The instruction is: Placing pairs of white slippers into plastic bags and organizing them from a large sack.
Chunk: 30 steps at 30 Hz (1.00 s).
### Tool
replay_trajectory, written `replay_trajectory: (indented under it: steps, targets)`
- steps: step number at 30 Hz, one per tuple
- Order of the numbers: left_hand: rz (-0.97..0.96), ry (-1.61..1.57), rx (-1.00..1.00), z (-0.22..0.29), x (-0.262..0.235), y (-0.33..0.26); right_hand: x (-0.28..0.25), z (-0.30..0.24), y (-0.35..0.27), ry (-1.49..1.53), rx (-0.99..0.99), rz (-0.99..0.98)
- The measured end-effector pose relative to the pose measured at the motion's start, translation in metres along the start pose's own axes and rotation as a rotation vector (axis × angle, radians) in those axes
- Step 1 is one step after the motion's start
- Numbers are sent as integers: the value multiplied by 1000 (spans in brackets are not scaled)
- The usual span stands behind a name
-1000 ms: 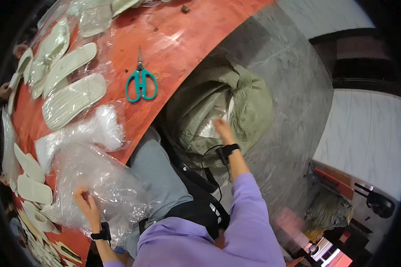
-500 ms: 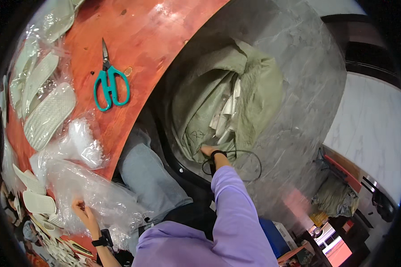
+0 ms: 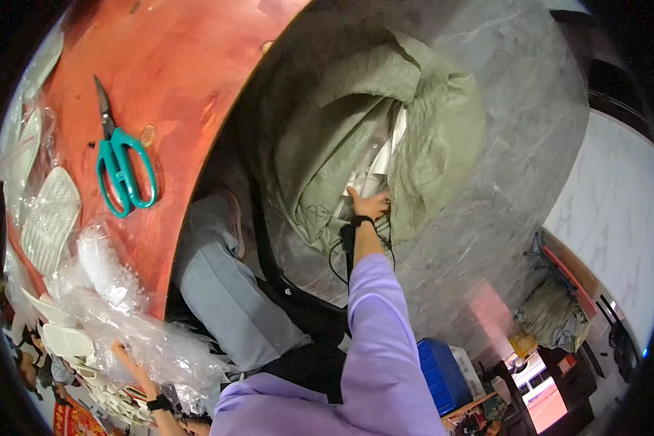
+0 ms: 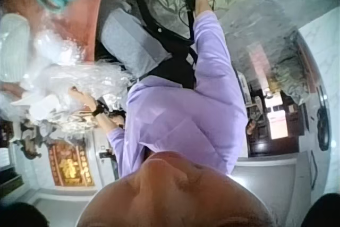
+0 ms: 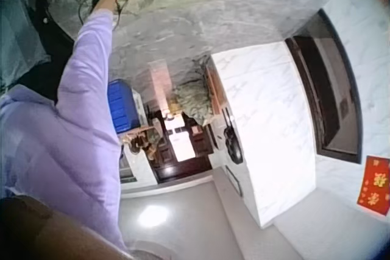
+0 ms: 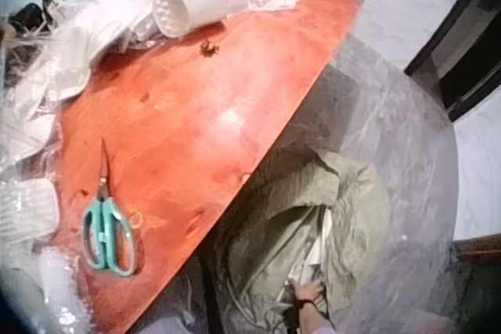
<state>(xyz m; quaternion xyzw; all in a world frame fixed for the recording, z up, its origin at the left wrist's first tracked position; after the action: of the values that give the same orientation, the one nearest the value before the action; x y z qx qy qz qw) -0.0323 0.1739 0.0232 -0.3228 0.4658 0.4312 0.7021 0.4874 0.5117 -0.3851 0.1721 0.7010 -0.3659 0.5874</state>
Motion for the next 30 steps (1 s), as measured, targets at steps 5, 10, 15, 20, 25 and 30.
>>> replay_trajectory:
  steps: [5, 10, 15, 20, 25, 30]
  targets:
    - [-49, 99, 43, -58, -9, -4, 14, 0, 24, -82, 119, -124]
    - [50, 170, 89, -53, -14, -1, -11, -7, 28, -299, -169, -122]
    - [-22, 100, 108, 8, -7, 6, -56, -21, 6, -383, -521, -125]
    - [-4, -50, 4, 3, -6, 5, -98, -14, -1, 26, -877, 173]
    - [33, -141, 47, -7, 1, 2, -177, -33, -40, 212, -782, 137]
    - [75, -221, 104, 0, -10, 2, -255, -56, -80, 367, -758, 126]
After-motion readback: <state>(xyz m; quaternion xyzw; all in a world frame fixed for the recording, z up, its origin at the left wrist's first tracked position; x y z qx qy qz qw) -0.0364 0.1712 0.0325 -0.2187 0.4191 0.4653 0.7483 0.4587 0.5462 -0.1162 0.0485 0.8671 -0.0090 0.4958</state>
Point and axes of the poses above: each hand's wrist, its own y-axis towards the middle knuckle, its own x-axis out of the palm, z = x × y, the point moved 7 cm from there along y, towards the middle knuckle, and after that the axes turned 15 degrees about z, right-handed, at the moved point
